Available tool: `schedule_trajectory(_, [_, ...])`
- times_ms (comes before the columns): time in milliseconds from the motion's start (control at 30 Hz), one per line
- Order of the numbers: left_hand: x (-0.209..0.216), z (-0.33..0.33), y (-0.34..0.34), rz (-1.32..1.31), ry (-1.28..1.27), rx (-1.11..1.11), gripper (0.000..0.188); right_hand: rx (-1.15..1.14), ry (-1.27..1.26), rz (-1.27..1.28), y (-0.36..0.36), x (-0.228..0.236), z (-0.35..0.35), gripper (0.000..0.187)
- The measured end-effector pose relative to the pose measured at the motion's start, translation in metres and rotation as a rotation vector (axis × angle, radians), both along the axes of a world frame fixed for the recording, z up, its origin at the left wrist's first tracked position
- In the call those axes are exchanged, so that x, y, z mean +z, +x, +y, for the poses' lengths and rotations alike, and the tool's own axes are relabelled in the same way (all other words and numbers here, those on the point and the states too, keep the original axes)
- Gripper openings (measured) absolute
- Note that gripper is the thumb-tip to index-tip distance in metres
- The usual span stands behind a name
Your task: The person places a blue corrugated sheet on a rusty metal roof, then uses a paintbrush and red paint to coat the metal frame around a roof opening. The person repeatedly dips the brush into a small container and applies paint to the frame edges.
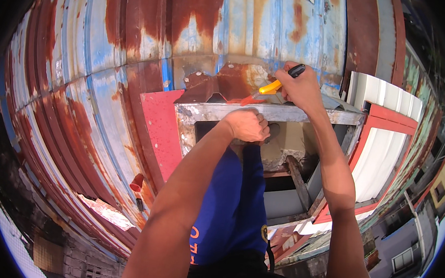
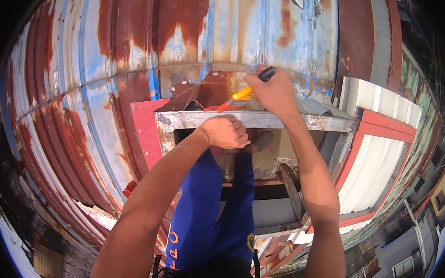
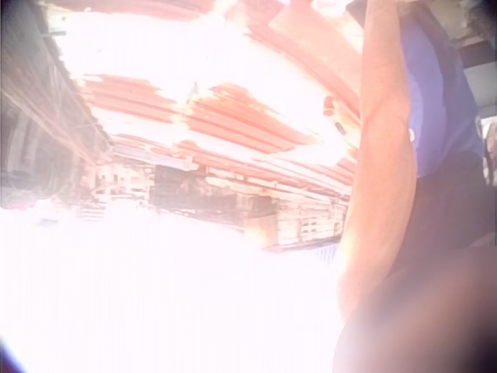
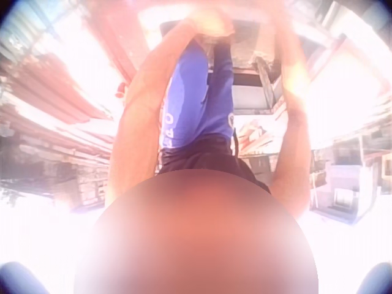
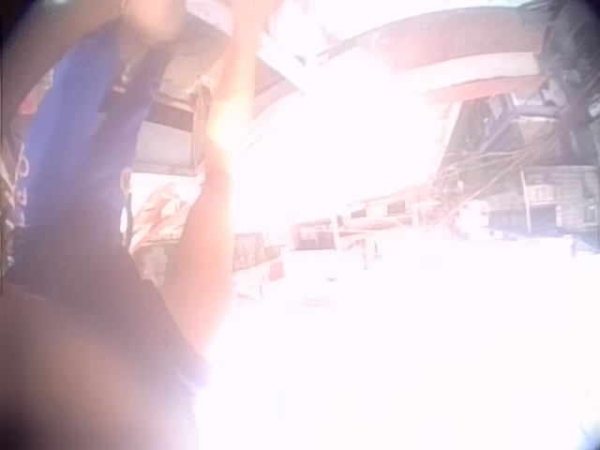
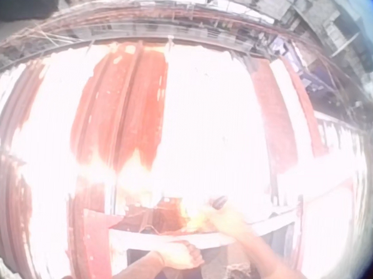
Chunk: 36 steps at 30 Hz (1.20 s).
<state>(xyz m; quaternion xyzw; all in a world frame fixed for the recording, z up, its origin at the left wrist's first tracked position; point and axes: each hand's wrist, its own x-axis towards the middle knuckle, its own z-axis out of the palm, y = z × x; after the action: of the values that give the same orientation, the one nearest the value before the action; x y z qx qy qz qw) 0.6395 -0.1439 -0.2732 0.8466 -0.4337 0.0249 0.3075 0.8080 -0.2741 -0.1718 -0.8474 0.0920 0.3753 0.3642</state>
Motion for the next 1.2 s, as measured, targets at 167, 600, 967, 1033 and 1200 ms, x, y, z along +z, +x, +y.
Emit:
schedule_trajectory(167, [-0.003, 0.0, -0.002, 0.032, -0.032, 0.005, 0.037, 0.065, -0.07, -0.084, 0.019, 0.026, 0.018, 0.035])
schedule_trajectory(600, [0.001, 0.001, -0.001, 0.092, 0.004, -0.031, 0.035, 0.275, -0.211, -0.209, 0.006, 0.012, 0.022, 0.039])
schedule_trajectory(967, [-0.007, 0.0, -0.002, 0.168, -0.095, -0.034, 0.038, 0.178, 0.102, -0.339, -0.023, 0.044, 0.094, 0.035])
schedule_trajectory(1033, [-0.011, -0.002, -0.003, 0.174, -0.161, -0.003, 0.036, 0.109, 0.16, -0.311, -0.039, 0.034, 0.099, 0.033])
schedule_trajectory(1200, [-0.017, 0.0, -0.01, 0.141, -0.349, 0.098, 0.029, 0.18, 0.161, -0.567, -0.068, 0.019, 0.097, 0.034])
